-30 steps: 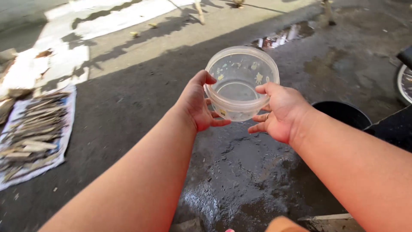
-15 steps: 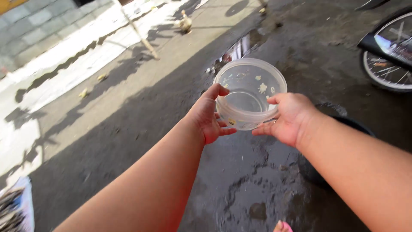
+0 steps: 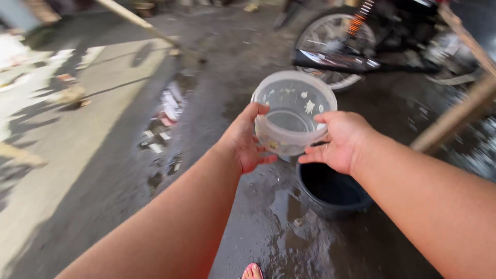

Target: Splashing water on a bamboo bench to clean it and then picking up a stick broom.

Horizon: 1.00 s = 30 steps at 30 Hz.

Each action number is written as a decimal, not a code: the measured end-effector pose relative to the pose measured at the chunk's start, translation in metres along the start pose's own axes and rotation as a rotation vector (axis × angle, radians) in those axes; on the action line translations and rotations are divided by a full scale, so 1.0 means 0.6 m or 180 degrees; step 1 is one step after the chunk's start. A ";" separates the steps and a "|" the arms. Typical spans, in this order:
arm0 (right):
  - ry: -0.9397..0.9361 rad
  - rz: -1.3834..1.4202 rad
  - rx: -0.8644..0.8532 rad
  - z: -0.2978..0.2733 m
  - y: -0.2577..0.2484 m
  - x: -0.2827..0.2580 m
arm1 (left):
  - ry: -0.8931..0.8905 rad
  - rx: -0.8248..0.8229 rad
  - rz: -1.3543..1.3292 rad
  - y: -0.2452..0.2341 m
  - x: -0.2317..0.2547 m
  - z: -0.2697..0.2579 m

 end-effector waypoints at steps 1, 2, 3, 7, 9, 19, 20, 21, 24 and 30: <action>-0.0113 0.0109 0.0130 0.006 -0.015 -0.009 | -0.0013 -0.0178 0.0155 0.016 0.011 0.025; -0.0227 0.0214 0.0263 0.009 -0.032 -0.019 | -0.0023 -0.0360 0.0305 0.034 0.020 0.049; -0.0254 0.0290 0.0393 0.013 -0.047 -0.020 | -0.0100 -0.0475 0.0371 0.046 0.018 0.065; -0.0470 0.0842 0.0963 -0.013 -0.132 -0.006 | -0.0353 -0.1159 0.0876 0.121 -0.017 0.110; -0.0539 0.0895 0.1325 -0.040 -0.175 0.002 | -0.0509 -0.1450 0.0944 0.162 -0.043 0.131; -0.0120 0.0597 0.2335 -0.038 -0.371 0.064 | -0.0502 -0.0328 0.3451 0.200 -0.144 0.283; -0.0173 0.0488 0.2266 -0.026 -0.376 0.065 | -0.0466 -0.0239 0.3754 0.199 -0.152 0.288; -0.0075 0.0476 0.2280 -0.017 -0.378 0.077 | -0.0568 -0.0228 0.3765 0.193 -0.182 0.310; -0.0372 0.0563 0.2252 0.024 -0.379 0.089 | -0.0081 -0.0095 0.4371 0.198 -0.227 0.396; -0.0889 0.0300 0.2470 0.086 -0.391 0.163 | 0.0808 -0.0187 0.5639 0.219 -0.347 0.544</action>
Point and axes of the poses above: each hand's wrist, its own z-axis towards the middle knuckle, its own y-axis out of the palm, x = y × z, the point moved 8 cm from there along z, towards the middle knuckle, and after that the axes turned 9 degrees about z, right-handed, at the moved point
